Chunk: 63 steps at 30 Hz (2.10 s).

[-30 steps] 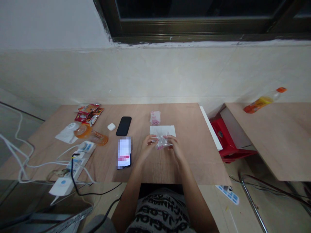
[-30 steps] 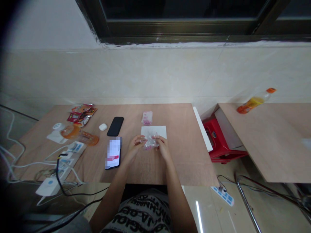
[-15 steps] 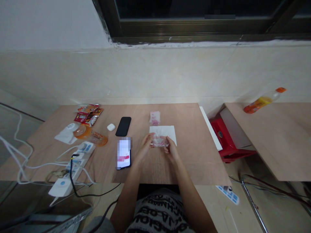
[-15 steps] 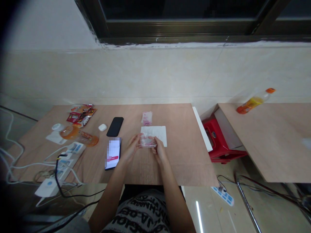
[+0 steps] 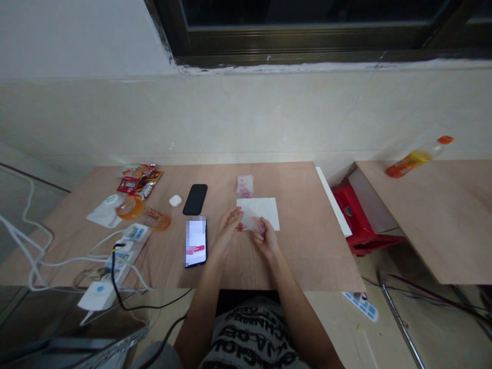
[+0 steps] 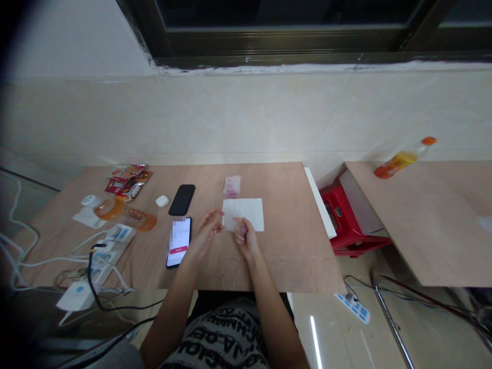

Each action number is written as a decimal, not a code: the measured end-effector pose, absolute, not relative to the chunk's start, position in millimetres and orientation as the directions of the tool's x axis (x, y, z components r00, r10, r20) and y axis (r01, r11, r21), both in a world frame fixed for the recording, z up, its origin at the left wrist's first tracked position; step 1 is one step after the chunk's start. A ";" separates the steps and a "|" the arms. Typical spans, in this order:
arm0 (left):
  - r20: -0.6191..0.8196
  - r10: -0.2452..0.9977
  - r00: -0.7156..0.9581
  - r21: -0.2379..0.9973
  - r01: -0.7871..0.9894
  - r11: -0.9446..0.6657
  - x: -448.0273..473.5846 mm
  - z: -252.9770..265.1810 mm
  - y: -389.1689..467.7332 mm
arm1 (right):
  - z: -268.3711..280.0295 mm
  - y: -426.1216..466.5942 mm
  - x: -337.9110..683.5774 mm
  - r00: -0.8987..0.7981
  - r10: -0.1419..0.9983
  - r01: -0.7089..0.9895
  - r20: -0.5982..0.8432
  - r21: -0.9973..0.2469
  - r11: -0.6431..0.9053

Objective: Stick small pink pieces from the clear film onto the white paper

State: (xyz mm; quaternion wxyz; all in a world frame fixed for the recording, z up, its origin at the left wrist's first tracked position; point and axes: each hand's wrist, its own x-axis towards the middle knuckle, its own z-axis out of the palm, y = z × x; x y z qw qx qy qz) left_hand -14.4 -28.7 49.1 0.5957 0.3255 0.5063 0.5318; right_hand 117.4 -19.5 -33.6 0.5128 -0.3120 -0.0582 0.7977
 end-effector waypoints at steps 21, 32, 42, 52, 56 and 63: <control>-0.122 0.986 -0.113 0.991 0.042 0.127 -17.2 38.1 -23.0 | -32.2 -22.8 111.2 -0.302 0.837 -0.832 -0.456 -0.303 -0.465; -0.083 0.988 -0.127 0.997 -0.007 0.082 -14.8 31.8 -23.4 | -38.4 -23.4 99.2 -0.325 0.764 -0.863 -0.557 -0.156 -0.480; -0.148 0.981 -0.126 0.985 -0.109 0.134 -9.5 34.5 -24.1 | -46.3 -17.2 95.6 -0.304 0.792 -0.885 -0.529 -0.150 -0.440; -0.258 0.954 -0.151 0.949 -0.225 0.221 -3.1 48.3 -25.7 | -52.0 -23.3 94.0 -0.437 0.789 -0.824 -0.433 -0.159 -0.544; -0.270 0.949 -0.165 0.942 -0.248 0.225 -3.3 50.4 -25.7 | -50.5 -23.4 94.3 -0.422 0.794 -0.844 -0.438 -0.130 -0.520; -0.278 0.948 -0.154 0.946 -0.215 0.242 -2.6 48.8 -26.4 | -45.4 -23.6 93.0 -0.425 0.805 -0.850 -0.413 -0.124 -0.512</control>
